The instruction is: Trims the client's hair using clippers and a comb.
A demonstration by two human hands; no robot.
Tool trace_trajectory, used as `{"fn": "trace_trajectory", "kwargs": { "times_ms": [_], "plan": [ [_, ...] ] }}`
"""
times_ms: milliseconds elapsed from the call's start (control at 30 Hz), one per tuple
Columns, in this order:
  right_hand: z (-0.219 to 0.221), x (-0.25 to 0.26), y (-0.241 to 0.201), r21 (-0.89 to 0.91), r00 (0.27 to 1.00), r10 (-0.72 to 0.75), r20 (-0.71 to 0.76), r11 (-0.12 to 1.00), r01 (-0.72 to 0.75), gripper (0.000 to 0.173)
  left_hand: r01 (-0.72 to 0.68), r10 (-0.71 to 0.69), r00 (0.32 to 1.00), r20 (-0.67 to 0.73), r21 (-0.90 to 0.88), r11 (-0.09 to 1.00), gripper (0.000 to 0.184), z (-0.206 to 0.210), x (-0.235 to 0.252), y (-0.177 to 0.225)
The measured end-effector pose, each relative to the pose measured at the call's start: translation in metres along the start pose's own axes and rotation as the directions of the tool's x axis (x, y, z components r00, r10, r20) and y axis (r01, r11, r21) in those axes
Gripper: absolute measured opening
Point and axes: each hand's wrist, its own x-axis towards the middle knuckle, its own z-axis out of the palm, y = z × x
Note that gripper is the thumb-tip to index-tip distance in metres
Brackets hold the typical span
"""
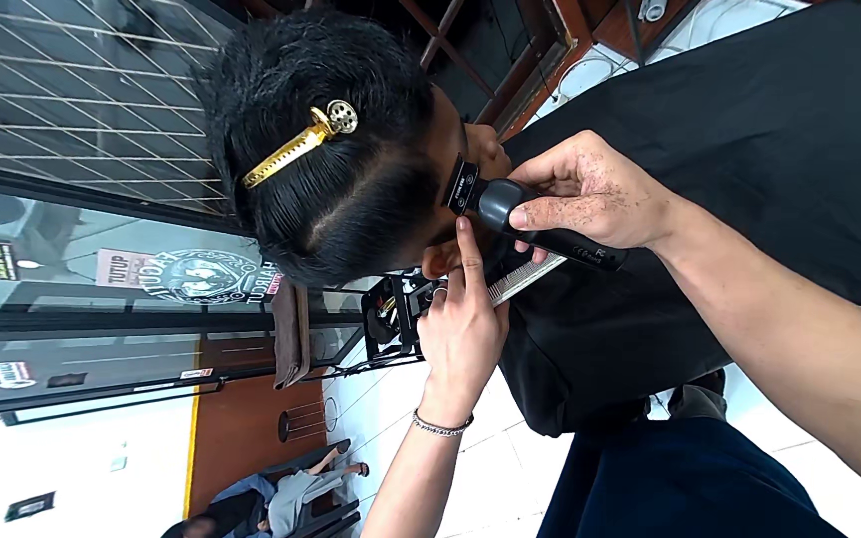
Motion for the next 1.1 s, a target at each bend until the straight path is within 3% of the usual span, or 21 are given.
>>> {"fn": "trace_trajectory", "kwargs": {
  "times_ms": [1100],
  "plan": [
    [0.0015,0.0017,-0.0009,0.025,0.999,-0.028,-0.037,0.999,0.029,0.015,0.0,0.0,1.0,0.019,-0.002,1.0,0.092,0.0012,0.0014,0.0012]
  ]
}}
